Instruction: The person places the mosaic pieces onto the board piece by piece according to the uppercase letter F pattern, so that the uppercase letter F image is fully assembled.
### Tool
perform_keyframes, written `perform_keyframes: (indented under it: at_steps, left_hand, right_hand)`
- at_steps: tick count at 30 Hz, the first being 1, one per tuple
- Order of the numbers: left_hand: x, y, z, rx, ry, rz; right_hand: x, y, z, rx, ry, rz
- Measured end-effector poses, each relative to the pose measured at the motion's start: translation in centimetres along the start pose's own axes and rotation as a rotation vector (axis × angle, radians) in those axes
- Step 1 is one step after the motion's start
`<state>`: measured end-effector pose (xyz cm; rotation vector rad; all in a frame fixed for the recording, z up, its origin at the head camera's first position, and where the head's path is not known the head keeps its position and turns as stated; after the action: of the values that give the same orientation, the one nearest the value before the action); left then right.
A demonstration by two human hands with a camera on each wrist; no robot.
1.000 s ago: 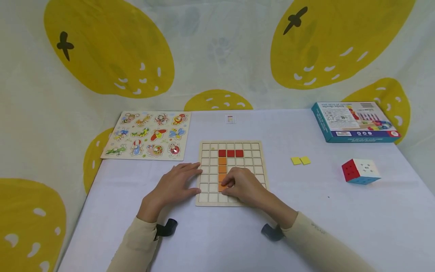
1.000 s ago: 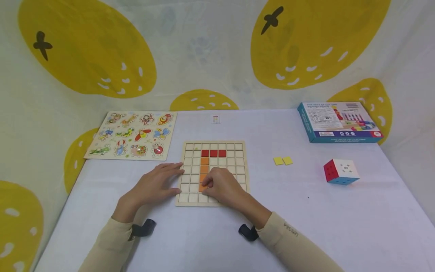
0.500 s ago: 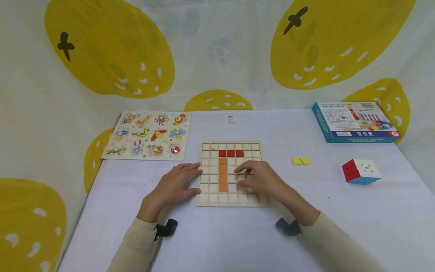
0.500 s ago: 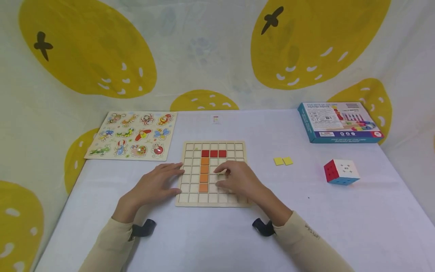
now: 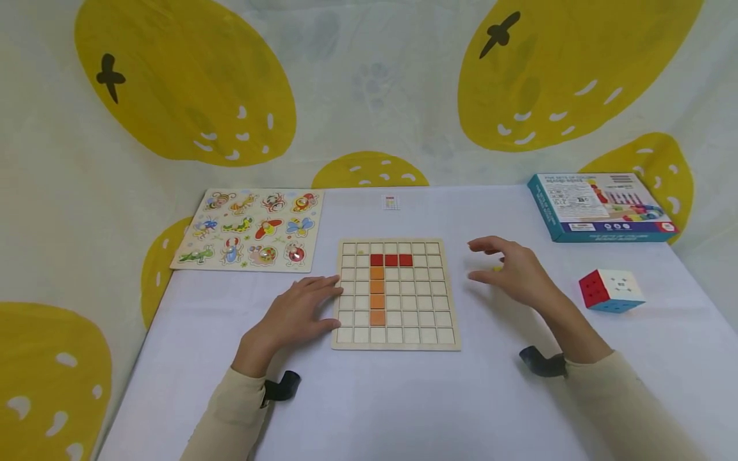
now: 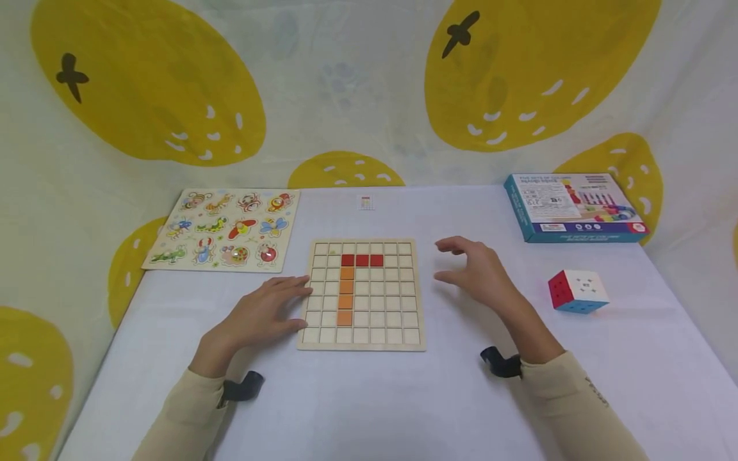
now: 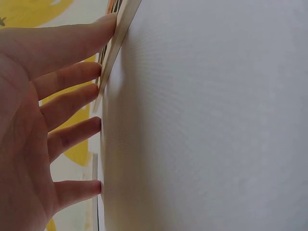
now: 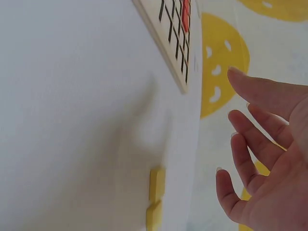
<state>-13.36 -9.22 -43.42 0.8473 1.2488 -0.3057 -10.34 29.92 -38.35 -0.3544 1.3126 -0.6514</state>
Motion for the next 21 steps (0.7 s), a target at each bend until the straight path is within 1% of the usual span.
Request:
perform_keyframes:
  at_steps: [4,7,11,16,21]
  left_hand:
    - [0.0,0.0,0.0,0.001,0.001,0.002]
    - [0.0,0.0,0.0,0.002,0.002,0.002]
    - [0.1,0.0,0.0,0.003,0.004,-0.003]
    - [0.1,-0.1,0.0,0.006,0.007,-0.002]
    - [0.0,-0.1,0.0,0.008,0.009,0.003]
  right_hand:
    - [-1.0,1.9,0.0,0.032,0.0,-0.013]
    - [-1.3,3.2,-0.1,0.077,-0.021,-0.034]
    - [-1.5,4.9,-0.2,0.117,-0.049,-0.062]
    - [-1.5,6.7,-0.5,0.125,-0.07,-0.079]
    - [-1.4,7.7,-0.7,0.138,-0.092,-0.089]
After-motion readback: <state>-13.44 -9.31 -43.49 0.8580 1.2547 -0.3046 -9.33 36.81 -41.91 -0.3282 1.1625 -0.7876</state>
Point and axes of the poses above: each hand's wrist, its own z-axis away from the middle knuckle, its own x-axis out of the palm, y = z × x, the point moved 2 cm from there along -z, towards the middle knuckle, and after that the axes turned 9 degrees about x, right-handed, at the moved point
